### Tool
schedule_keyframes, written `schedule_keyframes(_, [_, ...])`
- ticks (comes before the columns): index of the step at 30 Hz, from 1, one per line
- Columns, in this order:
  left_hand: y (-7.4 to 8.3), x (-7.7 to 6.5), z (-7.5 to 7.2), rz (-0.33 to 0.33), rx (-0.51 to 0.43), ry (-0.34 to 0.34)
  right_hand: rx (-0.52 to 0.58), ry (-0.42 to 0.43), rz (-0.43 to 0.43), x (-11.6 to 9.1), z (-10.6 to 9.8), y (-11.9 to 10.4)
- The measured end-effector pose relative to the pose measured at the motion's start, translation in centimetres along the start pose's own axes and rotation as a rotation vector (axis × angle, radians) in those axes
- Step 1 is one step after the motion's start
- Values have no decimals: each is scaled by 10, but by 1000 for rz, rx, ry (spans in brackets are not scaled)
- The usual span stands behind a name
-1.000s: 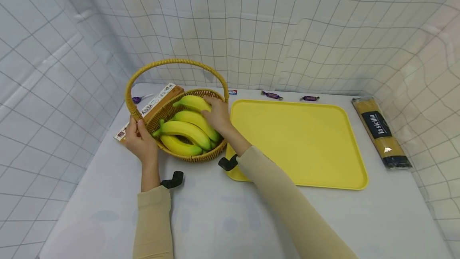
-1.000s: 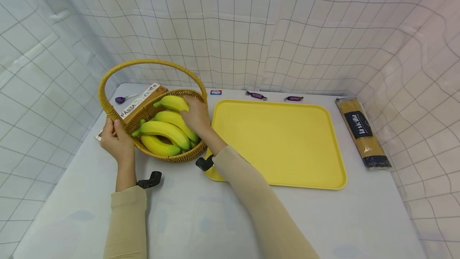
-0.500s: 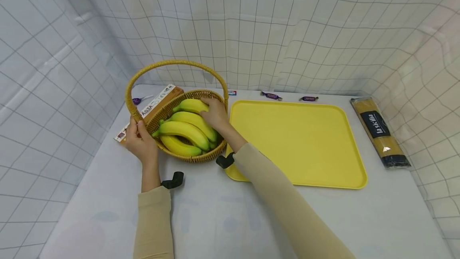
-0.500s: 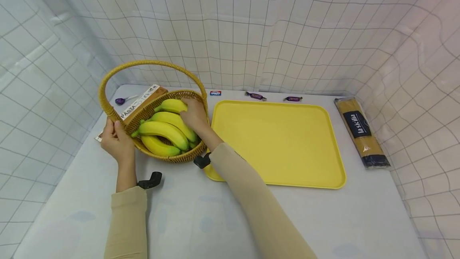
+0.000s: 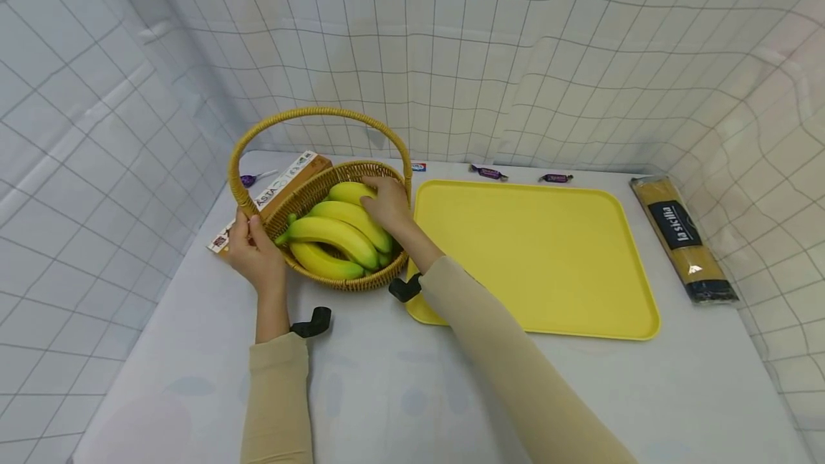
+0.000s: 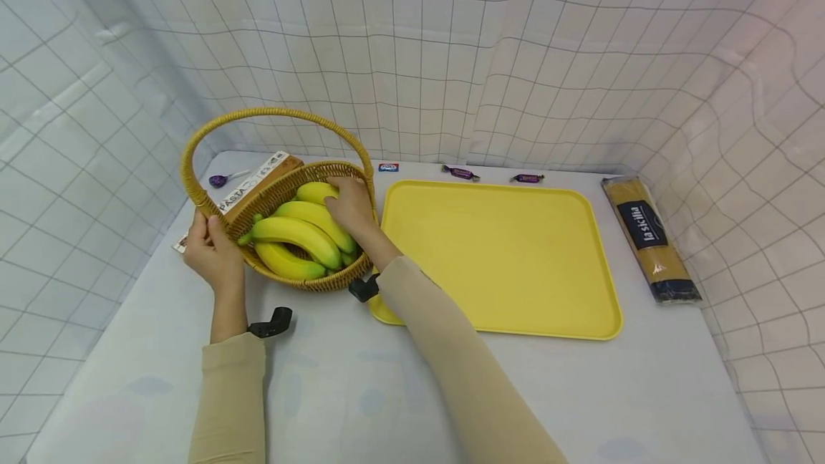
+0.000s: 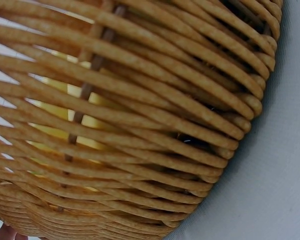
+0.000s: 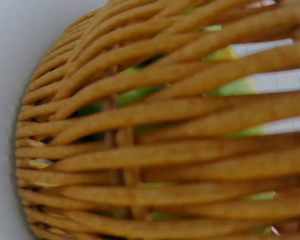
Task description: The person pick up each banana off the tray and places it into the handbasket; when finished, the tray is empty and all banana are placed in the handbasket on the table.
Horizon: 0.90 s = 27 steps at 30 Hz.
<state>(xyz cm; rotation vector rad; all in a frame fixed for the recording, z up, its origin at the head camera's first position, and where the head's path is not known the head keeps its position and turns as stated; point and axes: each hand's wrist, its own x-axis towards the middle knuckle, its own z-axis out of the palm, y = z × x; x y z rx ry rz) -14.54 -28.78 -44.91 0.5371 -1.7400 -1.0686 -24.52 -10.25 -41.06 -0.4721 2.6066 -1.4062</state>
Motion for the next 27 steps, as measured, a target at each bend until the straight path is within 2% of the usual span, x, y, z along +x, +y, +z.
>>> schedule_keyframes(5, [-1, -1, 1, 16, -3, 9, 24, 2, -20, -6, -3, 0])
schedule_keyframes(10, [0, 1, 1, 42, 1, 3, 14, 53, -80, -16, -6, 0])
schedule_keyframes(13, [1, 2, 0, 66, 31, -8, 46, 60, -104, -26, -11, 0])
schedule_keyframes(18, [5, 6, -6, 105, 110, -6, 130, 25, -125, -50, -22, -4])
schedule_keyframes(23, [13, 12, -15, 150, 186, 61, 180, 9, -170, -75, -38, -2])
schedule_keyframes(27, [27, 16, -22, 195, 224, 154, 184, 18, -192, -92, -54, 7])
